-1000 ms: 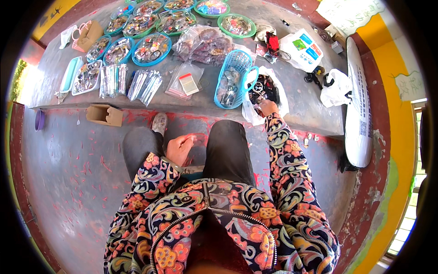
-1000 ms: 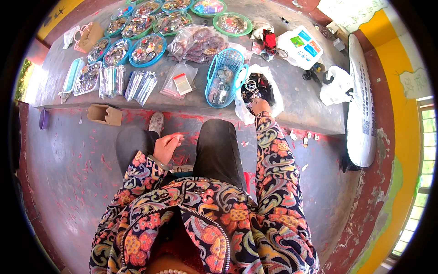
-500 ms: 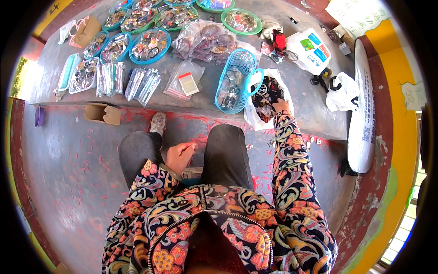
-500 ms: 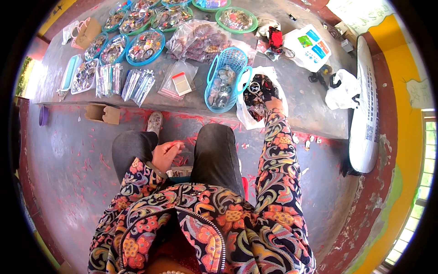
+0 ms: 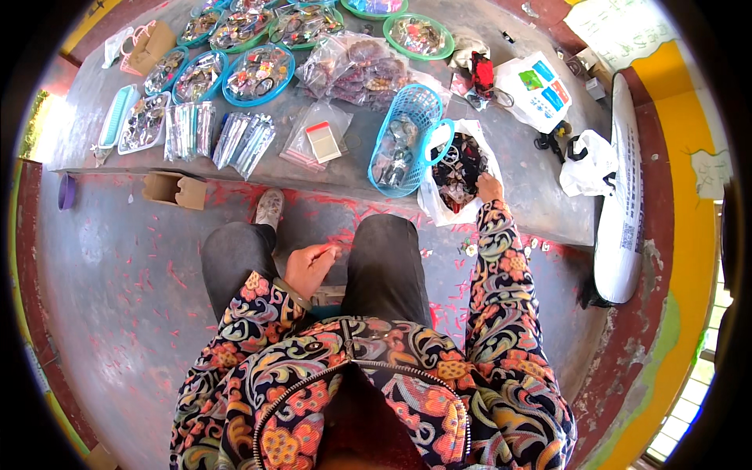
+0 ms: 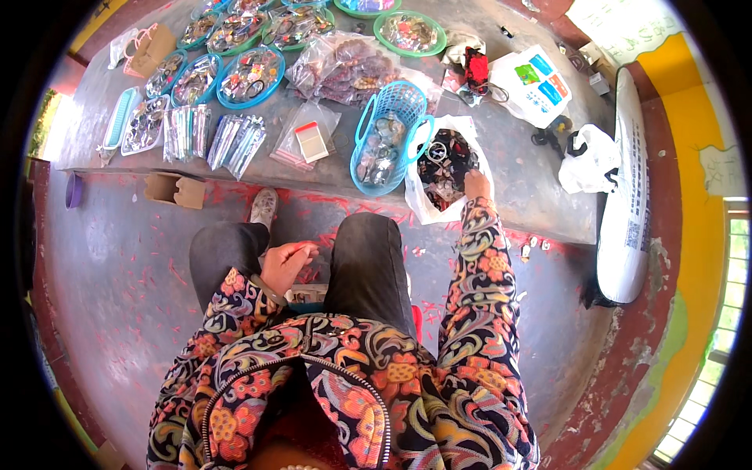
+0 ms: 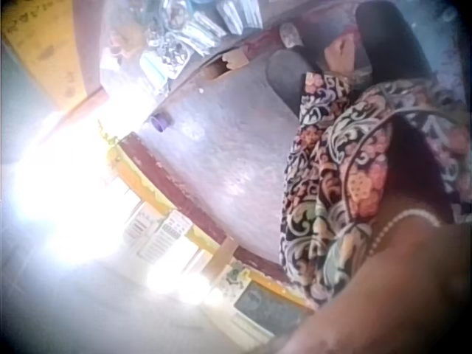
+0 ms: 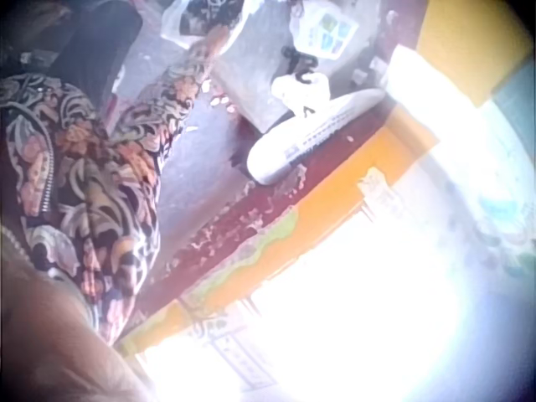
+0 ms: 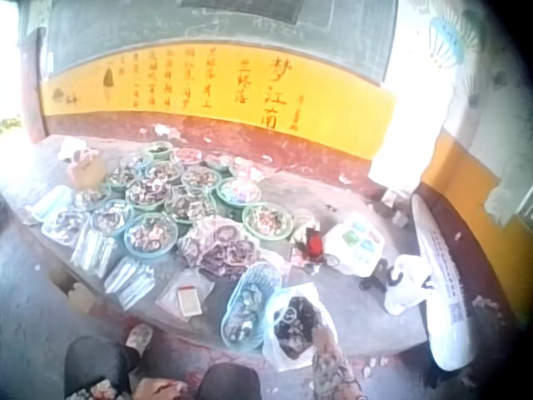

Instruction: The person sits on the floor and assembles keychains by hand. They pick up small metal charms and red elastic bands, thread the bands through the charms, and tie them into loops. The person handles the items one at a time, occasionally picking up new charms from a nearby white bag.

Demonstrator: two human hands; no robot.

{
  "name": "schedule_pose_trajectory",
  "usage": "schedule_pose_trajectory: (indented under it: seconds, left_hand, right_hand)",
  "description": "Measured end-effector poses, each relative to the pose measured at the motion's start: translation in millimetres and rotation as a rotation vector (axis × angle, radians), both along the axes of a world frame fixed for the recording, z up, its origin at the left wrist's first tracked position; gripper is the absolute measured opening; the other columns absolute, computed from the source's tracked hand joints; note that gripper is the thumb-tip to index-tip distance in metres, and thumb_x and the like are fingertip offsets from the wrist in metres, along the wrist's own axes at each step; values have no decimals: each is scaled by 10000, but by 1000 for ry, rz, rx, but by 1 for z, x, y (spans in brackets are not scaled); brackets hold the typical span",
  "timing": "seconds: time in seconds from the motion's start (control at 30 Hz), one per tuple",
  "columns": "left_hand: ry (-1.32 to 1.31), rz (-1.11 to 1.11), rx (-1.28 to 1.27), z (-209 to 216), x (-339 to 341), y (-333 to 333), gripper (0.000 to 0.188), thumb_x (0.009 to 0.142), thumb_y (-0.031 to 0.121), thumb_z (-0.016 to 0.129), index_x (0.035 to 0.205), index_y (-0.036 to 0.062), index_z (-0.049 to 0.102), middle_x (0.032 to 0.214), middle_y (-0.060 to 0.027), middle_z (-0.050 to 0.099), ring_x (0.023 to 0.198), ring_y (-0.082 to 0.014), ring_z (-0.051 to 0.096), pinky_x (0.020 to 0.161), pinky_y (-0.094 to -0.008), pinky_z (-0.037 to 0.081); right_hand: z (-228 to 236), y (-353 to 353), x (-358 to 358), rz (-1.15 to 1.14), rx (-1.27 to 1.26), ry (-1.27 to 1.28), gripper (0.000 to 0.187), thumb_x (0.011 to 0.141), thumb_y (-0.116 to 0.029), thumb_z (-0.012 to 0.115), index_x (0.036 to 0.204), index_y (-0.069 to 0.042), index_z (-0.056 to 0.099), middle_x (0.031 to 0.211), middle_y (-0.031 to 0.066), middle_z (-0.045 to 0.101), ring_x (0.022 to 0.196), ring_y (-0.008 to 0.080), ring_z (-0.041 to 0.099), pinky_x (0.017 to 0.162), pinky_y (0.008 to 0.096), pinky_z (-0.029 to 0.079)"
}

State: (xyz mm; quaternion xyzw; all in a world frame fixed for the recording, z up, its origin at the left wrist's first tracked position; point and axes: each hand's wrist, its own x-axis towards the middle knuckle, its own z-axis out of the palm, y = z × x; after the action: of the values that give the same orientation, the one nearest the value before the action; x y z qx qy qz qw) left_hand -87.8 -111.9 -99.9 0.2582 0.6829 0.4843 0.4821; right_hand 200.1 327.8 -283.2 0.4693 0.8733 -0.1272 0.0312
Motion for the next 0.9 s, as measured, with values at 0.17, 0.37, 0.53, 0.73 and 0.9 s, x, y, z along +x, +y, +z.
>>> schedule_pose_trajectory:
  seconds: [0.17, 0.37, 0.53, 0.73, 0.9]
  left_hand:
    - [39, 9, 37, -1, 2, -5, 261, 868, 137, 487, 982, -77, 583, 912, -139, 621, 857, -167, 597, 754, -272, 485]
    - [-66, -6, 51, -5, 1, -5, 282, 875, 155, 494, 1007, -84, 565, 943, -135, 612, 863, -172, 598, 753, -270, 487]
    - [-137, -10, 29, 0, -1, -8, 283, 876, 157, 495, 1028, -73, 560, 969, -128, 606, 880, -170, 594, 757, -263, 482]
    - [-308, -29, 191, 6, -1, -16, 290, 877, 181, 493, 1020, -57, 577, 940, -96, 610, 794, -119, 582, 695, -256, 488]
    - [-502, -118, 379, 29, -3, -19, 266, 895, 166, 470, 1053, -21, 573, 1159, -98, 510, 792, -126, 576, 693, -238, 473]
  right_hand:
    - [65, -57, -24, -442, -425, 774, 398, 849, -267, 497, 1163, -23, 516, 1101, 50, 564, 926, 141, 571, 663, 265, 468]
    - [142, -126, -31, -622, -804, 1325, 333, 840, -250, 524, 1111, -59, 559, 1105, 2, 555, 844, 108, 495, 654, 251, 357]
    - [180, -171, -48, -489, -1127, 1546, 355, 799, -242, 576, 1077, -21, 564, 1027, 25, 578, 804, 130, 486, 650, 269, 358]
    - [206, -215, -79, -275, -1314, 1553, 344, 767, -238, 610, 1016, -3, 587, 994, 42, 594, 831, 152, 510, 661, 285, 384]
    - [214, -268, -108, -118, -1518, 1370, 425, 787, -284, 613, 1063, 35, 556, 966, 101, 583, 885, 177, 534, 738, 281, 424]
